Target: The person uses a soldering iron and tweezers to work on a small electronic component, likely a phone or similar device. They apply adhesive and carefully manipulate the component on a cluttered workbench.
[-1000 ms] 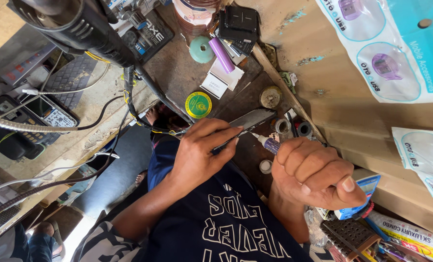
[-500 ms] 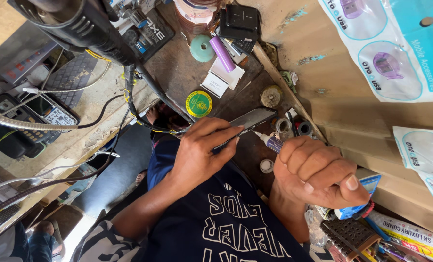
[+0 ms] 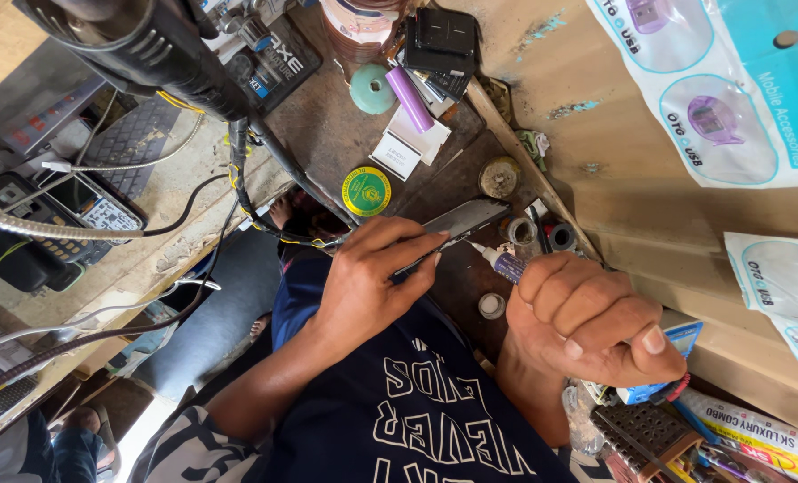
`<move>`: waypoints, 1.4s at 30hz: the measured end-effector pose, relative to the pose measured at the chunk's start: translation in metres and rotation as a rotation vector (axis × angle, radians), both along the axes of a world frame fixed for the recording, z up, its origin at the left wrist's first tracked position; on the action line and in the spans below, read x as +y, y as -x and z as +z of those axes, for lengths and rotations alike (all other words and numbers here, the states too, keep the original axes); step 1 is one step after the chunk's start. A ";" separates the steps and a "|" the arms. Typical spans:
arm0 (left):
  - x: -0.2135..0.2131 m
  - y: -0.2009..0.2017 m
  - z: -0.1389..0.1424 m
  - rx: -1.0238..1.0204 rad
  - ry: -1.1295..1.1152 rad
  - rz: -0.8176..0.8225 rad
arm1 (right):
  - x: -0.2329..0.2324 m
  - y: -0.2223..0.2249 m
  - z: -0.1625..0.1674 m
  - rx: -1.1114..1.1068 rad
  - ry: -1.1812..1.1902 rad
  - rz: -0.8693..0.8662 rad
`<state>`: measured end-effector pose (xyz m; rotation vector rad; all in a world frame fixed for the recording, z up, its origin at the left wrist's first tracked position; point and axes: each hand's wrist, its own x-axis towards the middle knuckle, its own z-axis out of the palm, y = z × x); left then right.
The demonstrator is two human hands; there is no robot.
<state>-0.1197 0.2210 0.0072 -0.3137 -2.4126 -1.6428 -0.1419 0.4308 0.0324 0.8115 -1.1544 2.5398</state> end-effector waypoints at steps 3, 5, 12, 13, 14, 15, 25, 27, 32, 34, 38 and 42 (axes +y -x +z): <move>0.000 0.000 0.000 0.004 -0.001 0.000 | 0.000 0.001 -0.001 0.004 -0.010 0.009; 0.000 0.000 0.000 0.005 -0.002 0.001 | 0.000 0.001 -0.001 0.003 -0.016 0.009; 0.000 0.000 0.001 0.007 -0.002 -0.003 | -0.001 0.000 -0.001 -0.002 -0.010 -0.008; 0.000 0.000 0.001 0.007 -0.002 -0.003 | -0.001 0.000 -0.001 -0.002 -0.009 -0.009; 0.000 0.000 0.000 0.007 -0.003 -0.002 | -0.001 0.000 -0.001 -0.003 -0.009 -0.009; 0.001 0.000 0.000 0.008 -0.003 -0.002 | -0.001 0.000 -0.001 -0.003 -0.008 -0.009; 0.000 0.000 -0.002 0.010 -0.007 -0.008 | -0.002 -0.001 0.000 0.000 -0.008 -0.011; 0.000 0.000 -0.002 0.010 -0.006 -0.009 | -0.002 -0.001 0.000 -0.002 -0.003 -0.014; 0.000 0.000 -0.002 0.011 -0.011 -0.012 | -0.002 -0.001 0.000 -0.002 -0.004 -0.013; 0.001 0.001 -0.002 0.012 -0.011 -0.012 | -0.002 -0.001 0.000 0.001 0.003 -0.015; 0.001 0.001 -0.002 0.015 -0.007 -0.014 | -0.002 -0.002 0.001 -0.004 -0.004 -0.028; 0.001 0.001 -0.002 0.013 -0.007 -0.019 | -0.002 -0.001 0.001 -0.003 0.006 -0.033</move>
